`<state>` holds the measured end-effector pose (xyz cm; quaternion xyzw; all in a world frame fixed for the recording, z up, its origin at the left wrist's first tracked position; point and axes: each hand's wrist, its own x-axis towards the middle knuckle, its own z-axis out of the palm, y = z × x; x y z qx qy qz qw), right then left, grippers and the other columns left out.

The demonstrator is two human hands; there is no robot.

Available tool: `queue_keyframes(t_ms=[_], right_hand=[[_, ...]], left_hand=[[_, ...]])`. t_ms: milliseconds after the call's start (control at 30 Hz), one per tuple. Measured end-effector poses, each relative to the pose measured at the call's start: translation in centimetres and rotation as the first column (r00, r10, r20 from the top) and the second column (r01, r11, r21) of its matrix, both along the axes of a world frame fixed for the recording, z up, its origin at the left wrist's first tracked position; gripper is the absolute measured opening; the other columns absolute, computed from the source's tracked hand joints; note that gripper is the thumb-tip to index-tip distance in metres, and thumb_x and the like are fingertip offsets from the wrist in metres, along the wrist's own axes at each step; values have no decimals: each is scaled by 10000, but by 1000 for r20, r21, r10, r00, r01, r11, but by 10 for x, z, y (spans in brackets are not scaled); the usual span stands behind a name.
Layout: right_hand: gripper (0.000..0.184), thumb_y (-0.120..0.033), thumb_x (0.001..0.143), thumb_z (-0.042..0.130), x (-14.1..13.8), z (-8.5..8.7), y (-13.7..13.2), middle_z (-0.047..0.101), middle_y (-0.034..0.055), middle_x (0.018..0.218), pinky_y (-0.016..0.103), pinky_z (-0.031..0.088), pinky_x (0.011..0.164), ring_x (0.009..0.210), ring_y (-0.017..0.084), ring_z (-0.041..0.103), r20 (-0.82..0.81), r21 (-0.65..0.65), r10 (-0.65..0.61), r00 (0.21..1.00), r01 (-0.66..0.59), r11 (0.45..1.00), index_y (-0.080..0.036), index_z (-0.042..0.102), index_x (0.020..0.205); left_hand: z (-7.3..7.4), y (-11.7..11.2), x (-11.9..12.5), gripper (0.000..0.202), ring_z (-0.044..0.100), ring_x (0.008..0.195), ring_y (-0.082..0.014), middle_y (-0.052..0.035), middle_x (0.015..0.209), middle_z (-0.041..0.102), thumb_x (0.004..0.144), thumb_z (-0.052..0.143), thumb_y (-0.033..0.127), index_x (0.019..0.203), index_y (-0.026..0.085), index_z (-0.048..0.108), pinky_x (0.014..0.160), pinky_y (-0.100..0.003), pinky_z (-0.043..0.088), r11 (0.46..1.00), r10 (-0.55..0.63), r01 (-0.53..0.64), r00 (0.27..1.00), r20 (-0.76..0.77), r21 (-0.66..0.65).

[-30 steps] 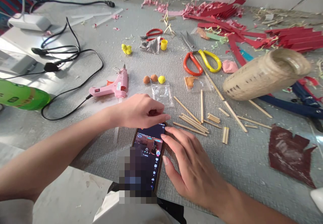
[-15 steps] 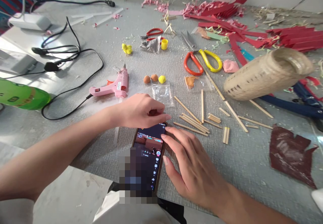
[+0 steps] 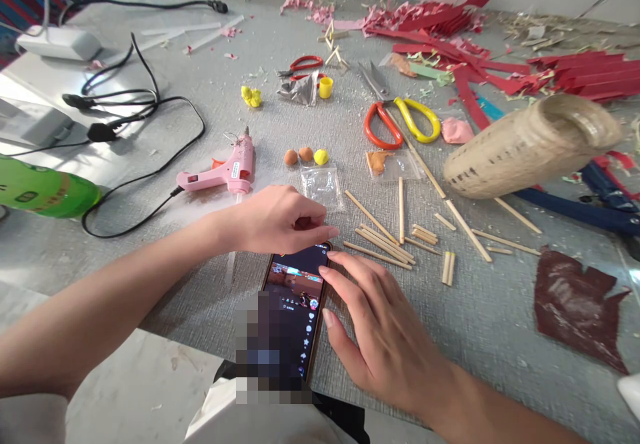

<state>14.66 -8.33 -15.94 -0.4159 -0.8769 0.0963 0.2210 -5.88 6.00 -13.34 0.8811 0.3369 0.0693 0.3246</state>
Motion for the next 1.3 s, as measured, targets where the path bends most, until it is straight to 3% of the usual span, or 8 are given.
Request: queue_keyframes(t_ms=[400, 1300], right_hand=[[506, -194, 959, 543, 1, -2, -1, 509, 187, 1443, 489, 458, 1110, 1366, 304, 481, 4, 2, -7, 1000, 7, 1000, -86, 456, 1446], [481, -185, 964, 547, 0, 0, 0, 477, 196, 1454, 461, 402, 1146, 1388, 295, 448, 4, -4, 7, 1000, -7, 1000, -45, 479, 1419]], left_hand=[[1, 0, 1, 443, 222, 514, -86, 31, 563, 448, 943, 510, 488, 627, 177, 521, 565, -305, 216, 1000, 1, -1, 1000, -6, 3], [1, -1, -1, 450, 222, 518, -84, 38, 559, 429, 945, 506, 492, 626, 176, 482, 568, -309, 212, 1000, 3, -3, 1000, -15, -2]])
